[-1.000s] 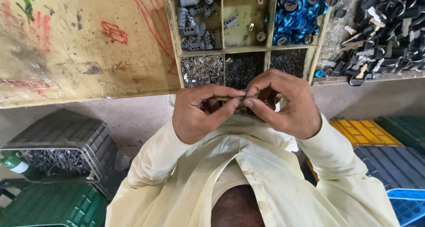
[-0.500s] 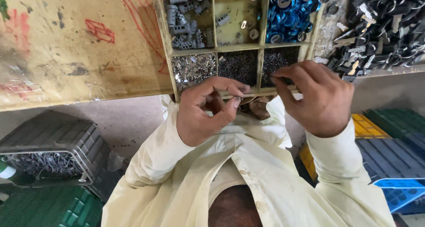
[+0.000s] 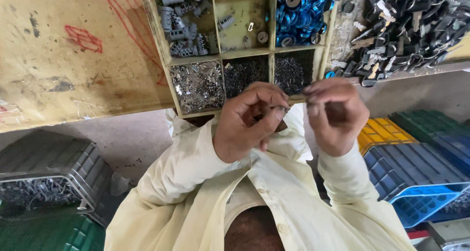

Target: The person assembles small lock components by hand, inserting a key into a lock cylinder, adding a blue plastic cap, and attaching a metal shackle. The person repeats this process multiple times, handling each component individually and placing the finished locks on the work surface.

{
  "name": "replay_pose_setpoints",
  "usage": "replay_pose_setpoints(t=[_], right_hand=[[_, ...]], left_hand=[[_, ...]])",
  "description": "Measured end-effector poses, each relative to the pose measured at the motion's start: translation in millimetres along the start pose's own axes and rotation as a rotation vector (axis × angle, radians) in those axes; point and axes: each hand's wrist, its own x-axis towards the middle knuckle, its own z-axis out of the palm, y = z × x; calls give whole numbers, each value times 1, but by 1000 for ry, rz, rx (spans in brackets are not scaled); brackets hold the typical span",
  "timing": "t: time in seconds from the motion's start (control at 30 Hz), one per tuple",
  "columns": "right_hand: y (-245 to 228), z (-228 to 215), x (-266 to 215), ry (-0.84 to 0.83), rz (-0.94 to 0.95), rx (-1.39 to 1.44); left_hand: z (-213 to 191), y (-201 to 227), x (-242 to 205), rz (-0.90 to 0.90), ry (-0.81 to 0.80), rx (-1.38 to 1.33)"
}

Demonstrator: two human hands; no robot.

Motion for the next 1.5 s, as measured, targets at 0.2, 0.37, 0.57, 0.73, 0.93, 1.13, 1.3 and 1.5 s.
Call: replay_pose_setpoints(t=[0.2, 0.37, 0.57, 0.73, 0.93, 1.13, 1.3, 1.5], right_hand=[[18, 22, -7, 111, -455, -354], [24, 30, -7, 146, -413, -280], [21, 40, -2, 168, -371, -246], [17, 36, -8, 91, -438, -385], [-11, 30, 29, -190, -629, -298], [-36, 38, 52, -503, -778, -426], [-53, 53, 89, -884, -467, -219], [-64, 119, 132, -417, -769, -866]], left_hand=[[7, -31, 11, -350, 113, -614], [2, -31, 7, -328, 119, -650], [2, -22, 5, -346, 145, -649], [4, -8, 3, -145, 136, -362], [-17, 27, -14, 30, 39, 114], [-45, 45, -42, 86, 54, 424], [-68, 41, -54, -172, 23, -9], [-64, 32, -64, 105, 296, 144]])
